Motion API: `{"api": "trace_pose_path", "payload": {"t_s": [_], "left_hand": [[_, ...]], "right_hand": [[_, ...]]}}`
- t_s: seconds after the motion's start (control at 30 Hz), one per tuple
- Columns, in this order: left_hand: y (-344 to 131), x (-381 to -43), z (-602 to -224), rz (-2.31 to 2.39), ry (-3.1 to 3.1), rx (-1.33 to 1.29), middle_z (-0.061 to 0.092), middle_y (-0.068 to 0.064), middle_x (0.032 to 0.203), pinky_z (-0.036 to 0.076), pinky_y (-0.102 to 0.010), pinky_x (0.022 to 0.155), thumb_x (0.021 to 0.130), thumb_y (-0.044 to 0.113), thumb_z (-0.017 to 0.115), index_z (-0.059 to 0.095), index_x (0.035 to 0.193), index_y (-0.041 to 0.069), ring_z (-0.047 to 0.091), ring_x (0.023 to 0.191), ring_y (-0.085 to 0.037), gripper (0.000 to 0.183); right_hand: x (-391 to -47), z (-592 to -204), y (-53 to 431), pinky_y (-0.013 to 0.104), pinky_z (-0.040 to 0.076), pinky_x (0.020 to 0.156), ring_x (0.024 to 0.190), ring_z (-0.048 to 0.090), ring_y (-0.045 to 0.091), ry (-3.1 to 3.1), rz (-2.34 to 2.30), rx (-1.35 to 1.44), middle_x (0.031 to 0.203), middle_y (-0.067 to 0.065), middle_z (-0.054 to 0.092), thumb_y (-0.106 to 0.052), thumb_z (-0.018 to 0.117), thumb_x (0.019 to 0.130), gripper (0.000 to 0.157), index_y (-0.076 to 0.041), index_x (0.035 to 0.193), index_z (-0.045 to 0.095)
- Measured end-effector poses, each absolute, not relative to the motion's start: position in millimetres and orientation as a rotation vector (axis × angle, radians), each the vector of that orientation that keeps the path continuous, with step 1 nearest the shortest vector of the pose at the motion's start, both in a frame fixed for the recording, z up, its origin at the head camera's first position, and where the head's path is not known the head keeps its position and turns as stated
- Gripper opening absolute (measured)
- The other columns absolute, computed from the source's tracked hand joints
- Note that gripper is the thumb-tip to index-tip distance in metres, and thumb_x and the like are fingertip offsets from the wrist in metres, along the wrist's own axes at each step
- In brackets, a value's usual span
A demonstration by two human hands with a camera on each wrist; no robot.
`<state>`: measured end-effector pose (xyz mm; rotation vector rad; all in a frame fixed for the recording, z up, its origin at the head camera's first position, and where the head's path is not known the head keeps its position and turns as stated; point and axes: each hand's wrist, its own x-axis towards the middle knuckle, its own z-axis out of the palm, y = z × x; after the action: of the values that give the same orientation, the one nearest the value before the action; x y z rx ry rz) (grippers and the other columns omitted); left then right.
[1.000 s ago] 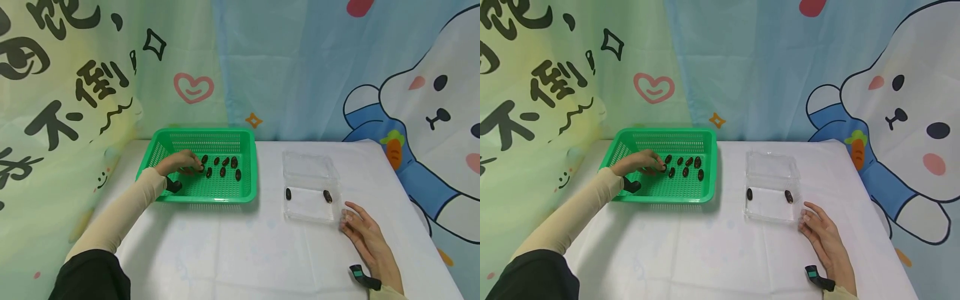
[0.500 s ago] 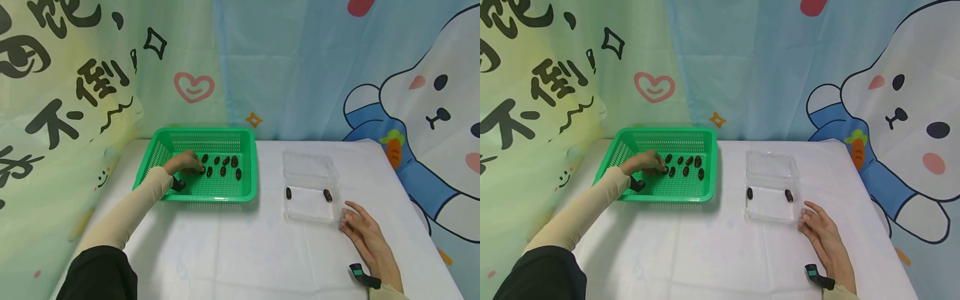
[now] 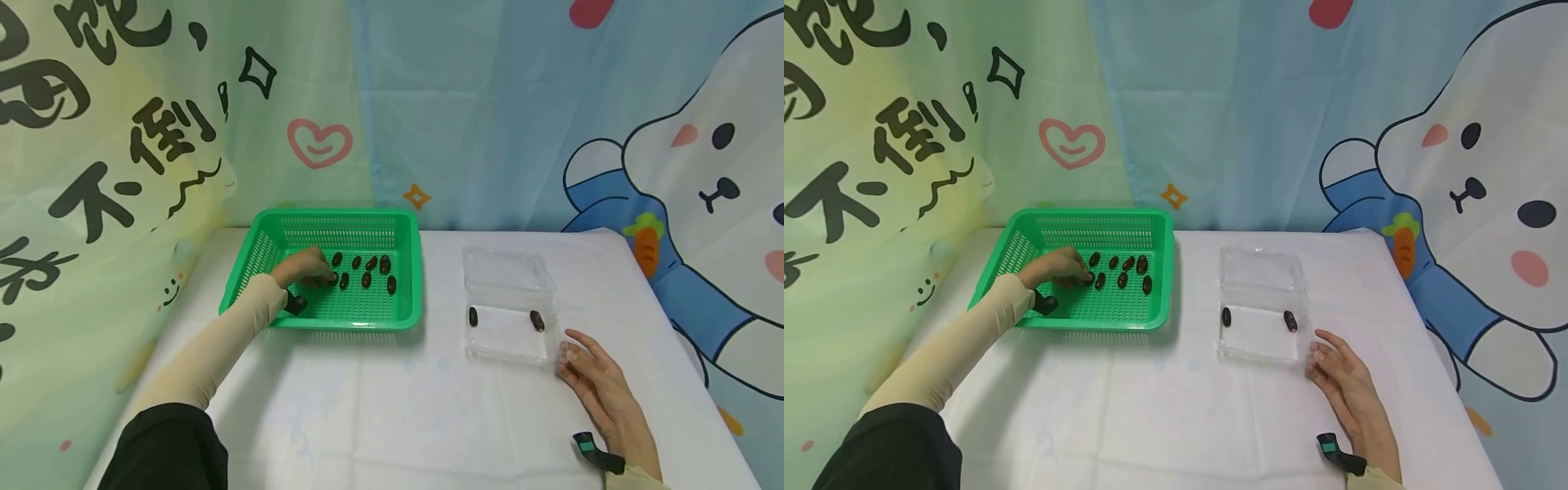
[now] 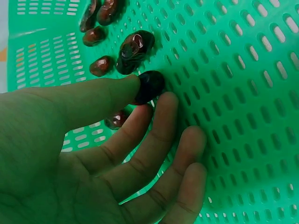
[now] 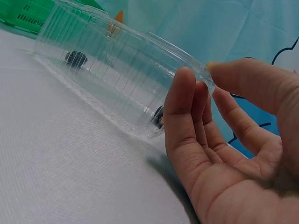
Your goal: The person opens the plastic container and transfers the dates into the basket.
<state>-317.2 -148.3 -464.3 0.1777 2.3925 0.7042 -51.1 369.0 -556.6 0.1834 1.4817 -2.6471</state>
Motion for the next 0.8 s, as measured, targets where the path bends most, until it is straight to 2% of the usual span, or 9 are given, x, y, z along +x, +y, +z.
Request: {"api": "trace_pose_path", "payload": {"t_s": [0.13,0.3,0.43,0.57,0.7,0.8], "left_hand": [[-147,-316,-462,0.682,2.408,0.169,0.071,-0.005,0.078,0.055,-0.032,0.066,0.100,0.018,0.069,0.076,0.092,-0.003,0.065,0.070,-0.018,0.023],[-149,-314,-457,0.664,2.407,0.190,0.075,-0.009,0.086,0.059,-0.036,0.073,0.101,0.019,0.068,0.077,0.101,-0.004,0.070,0.075,-0.020,0.024],[-153,-313,-453,0.702,2.421,0.224,0.077,-0.017,0.095,0.062,-0.042,0.080,0.101,0.013,0.065,0.077,0.108,-0.007,0.074,0.079,-0.028,0.025],[-154,-312,-444,0.737,2.483,0.275,0.075,-0.022,0.105,0.062,-0.049,0.088,0.100,0.010,0.063,0.075,0.110,-0.009,0.074,0.093,-0.036,0.024],[-151,-309,-433,0.715,2.552,0.323,0.074,-0.023,0.110,0.060,-0.051,0.089,0.101,0.011,0.062,0.073,0.112,-0.006,0.072,0.098,-0.039,0.024],[-147,-305,-424,0.682,2.623,0.365,0.074,-0.021,0.111,0.059,-0.047,0.083,0.101,0.013,0.062,0.073,0.112,-0.002,0.071,0.092,-0.037,0.022]], "right_hand": [[-51,-557,369,0.022,0.060,0.086,0.097,0.068,0.008,1.469,-2.654,0.190,0.116,-0.003,0.069,0.006,0.046,0.107,0.046,-0.021,0.143,0.055],[-51,-558,370,0.022,0.060,0.086,0.097,0.068,0.008,1.483,-2.647,0.167,0.116,-0.003,0.070,0.006,0.045,0.107,0.046,-0.020,0.144,0.054],[-51,-558,370,0.022,0.060,0.086,0.098,0.068,0.008,1.493,-2.641,0.143,0.117,-0.003,0.069,0.006,0.044,0.108,0.046,-0.020,0.144,0.053],[-53,-557,371,0.021,0.060,0.087,0.098,0.068,0.007,1.517,-2.637,0.143,0.118,-0.004,0.069,0.006,0.044,0.108,0.046,-0.020,0.144,0.052],[-52,-556,370,0.021,0.060,0.087,0.098,0.068,0.007,1.497,-2.643,0.176,0.117,-0.004,0.069,0.005,0.046,0.108,0.045,-0.021,0.143,0.054],[-51,-557,370,0.022,0.060,0.086,0.097,0.068,0.008,1.468,-2.654,0.189,0.116,-0.003,0.070,0.006,0.046,0.107,0.045,-0.021,0.142,0.056]]}}
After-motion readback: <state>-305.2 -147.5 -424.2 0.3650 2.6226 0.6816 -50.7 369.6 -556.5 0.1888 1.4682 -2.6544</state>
